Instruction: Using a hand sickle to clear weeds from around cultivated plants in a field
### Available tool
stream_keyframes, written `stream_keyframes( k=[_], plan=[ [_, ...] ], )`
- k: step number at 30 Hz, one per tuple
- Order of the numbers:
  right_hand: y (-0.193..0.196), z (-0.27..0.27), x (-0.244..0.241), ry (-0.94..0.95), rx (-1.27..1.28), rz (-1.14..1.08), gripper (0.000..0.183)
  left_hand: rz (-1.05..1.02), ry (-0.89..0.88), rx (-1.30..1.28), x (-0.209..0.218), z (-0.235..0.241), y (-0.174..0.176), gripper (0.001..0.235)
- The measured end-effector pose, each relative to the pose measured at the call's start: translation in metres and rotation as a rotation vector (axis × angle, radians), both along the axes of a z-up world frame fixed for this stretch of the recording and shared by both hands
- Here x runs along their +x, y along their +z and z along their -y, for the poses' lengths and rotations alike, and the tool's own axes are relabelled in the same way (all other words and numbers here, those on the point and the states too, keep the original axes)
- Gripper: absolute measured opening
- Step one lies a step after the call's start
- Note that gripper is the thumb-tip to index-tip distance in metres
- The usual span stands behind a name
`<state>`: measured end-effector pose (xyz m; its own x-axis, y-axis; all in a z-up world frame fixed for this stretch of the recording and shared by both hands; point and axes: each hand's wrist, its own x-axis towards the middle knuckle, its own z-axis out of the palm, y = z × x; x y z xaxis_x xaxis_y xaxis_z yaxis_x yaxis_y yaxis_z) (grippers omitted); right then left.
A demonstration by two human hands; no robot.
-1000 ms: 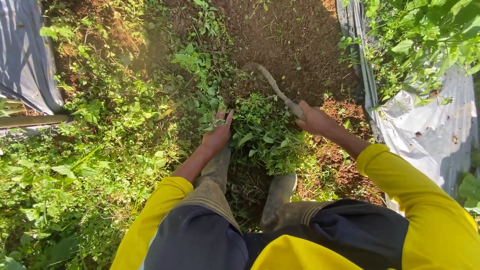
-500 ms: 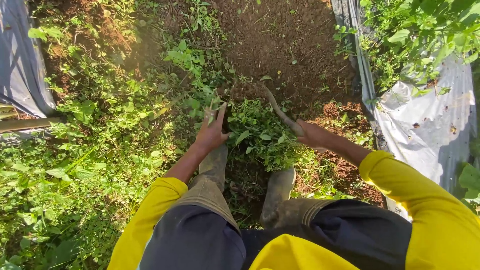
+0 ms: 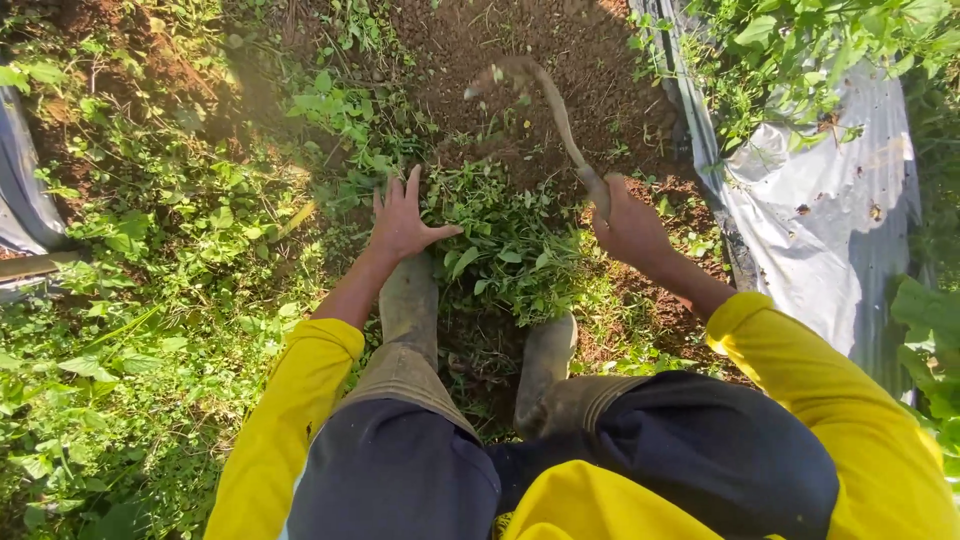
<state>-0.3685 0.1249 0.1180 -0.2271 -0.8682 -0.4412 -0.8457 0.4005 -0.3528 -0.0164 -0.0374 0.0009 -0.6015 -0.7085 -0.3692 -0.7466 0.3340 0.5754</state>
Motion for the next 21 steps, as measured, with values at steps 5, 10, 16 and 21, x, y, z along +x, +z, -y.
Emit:
stream_keyframes(
  k=[5, 10, 16, 21],
  plan=[
    [0.005, 0.067, 0.005, -0.113, -0.180, 0.168, 0.042, 0.021, -0.004, -0.048, -0.005, -0.013, -0.013, 0.142],
    [-0.034, 0.038, 0.024, -0.092, -0.001, 0.226, 0.044, 0.061, -0.043, -0.078, 0.008, -0.022, -0.018, 0.142],
    [-0.033, -0.029, 0.031, 0.037, 0.347, 0.322, 0.045, -0.033, -0.081, -0.112, 0.006, -0.022, 0.024, 0.144],
    [-0.022, -0.061, 0.030, 0.030, 0.372, 0.220, 0.037, -0.110, -0.256, -0.159, -0.032, 0.007, -0.001, 0.142]
  ],
)
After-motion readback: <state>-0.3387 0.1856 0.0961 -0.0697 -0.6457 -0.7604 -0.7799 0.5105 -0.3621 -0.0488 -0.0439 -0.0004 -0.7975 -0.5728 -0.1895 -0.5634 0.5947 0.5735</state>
